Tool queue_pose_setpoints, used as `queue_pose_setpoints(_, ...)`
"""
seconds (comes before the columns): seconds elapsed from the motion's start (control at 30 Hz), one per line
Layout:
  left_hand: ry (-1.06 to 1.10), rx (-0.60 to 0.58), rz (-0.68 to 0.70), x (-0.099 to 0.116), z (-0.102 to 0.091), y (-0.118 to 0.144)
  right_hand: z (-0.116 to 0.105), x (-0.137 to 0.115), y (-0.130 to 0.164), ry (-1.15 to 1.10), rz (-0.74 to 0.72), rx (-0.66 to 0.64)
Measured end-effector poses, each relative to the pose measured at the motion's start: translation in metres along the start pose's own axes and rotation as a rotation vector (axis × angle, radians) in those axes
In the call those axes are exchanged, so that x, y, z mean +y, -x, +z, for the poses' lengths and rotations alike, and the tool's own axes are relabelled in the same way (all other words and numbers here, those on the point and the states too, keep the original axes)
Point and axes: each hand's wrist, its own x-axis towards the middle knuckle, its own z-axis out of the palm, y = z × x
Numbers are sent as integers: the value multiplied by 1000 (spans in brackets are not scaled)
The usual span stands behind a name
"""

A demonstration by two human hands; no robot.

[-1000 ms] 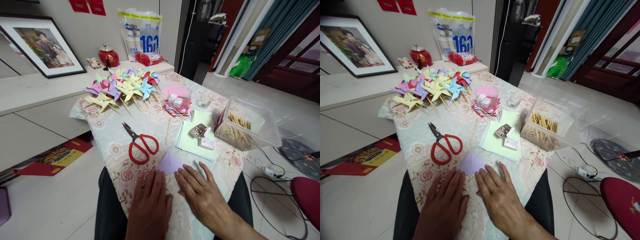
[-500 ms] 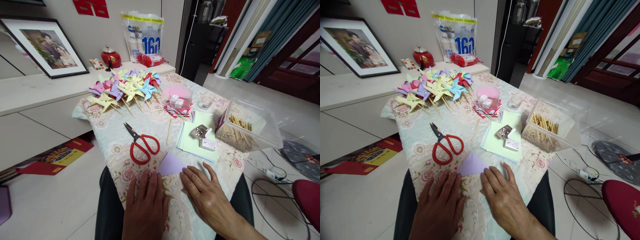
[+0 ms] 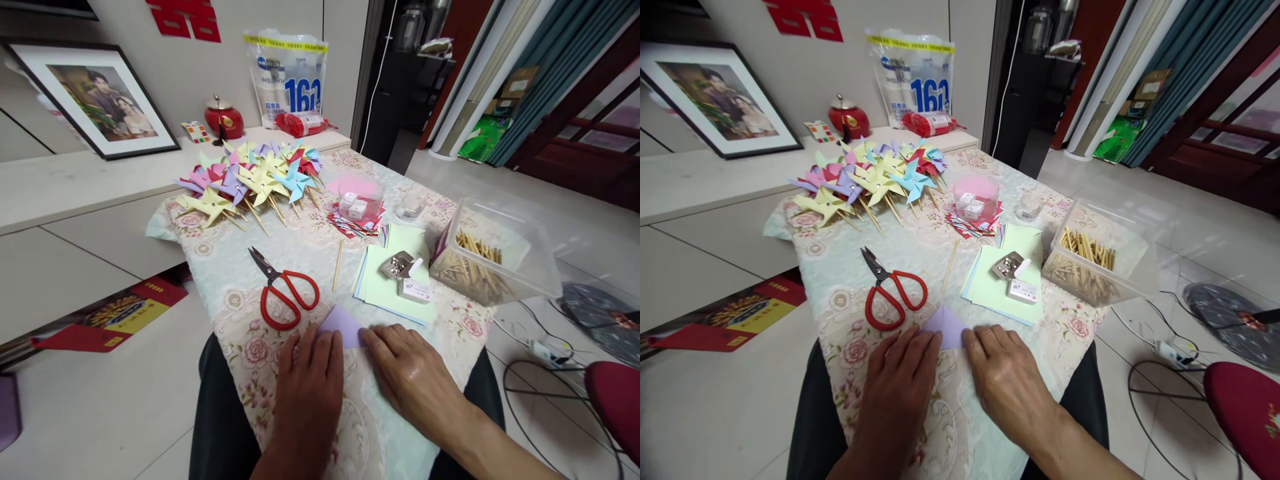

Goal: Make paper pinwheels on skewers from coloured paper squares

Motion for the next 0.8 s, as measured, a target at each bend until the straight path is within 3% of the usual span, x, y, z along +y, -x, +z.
queue_pose_setpoints(0.23, 44, 55, 63, -8, 0, -6, 1, 11, -4, -368, 203, -9)
queue_pose_setpoints(0.47, 66, 102, 62, -11, 9, -5, -1, 12, -13, -631, 392, -114)
queue_pose_setpoints(0.6, 67, 103, 107, -12, 8, -5, -1, 14, -16, -895, 522, -128)
queue_pose_setpoints(0.8, 60, 160, 15, -6, 14, -8, -2, 15, -20, -1220, 668, -98)
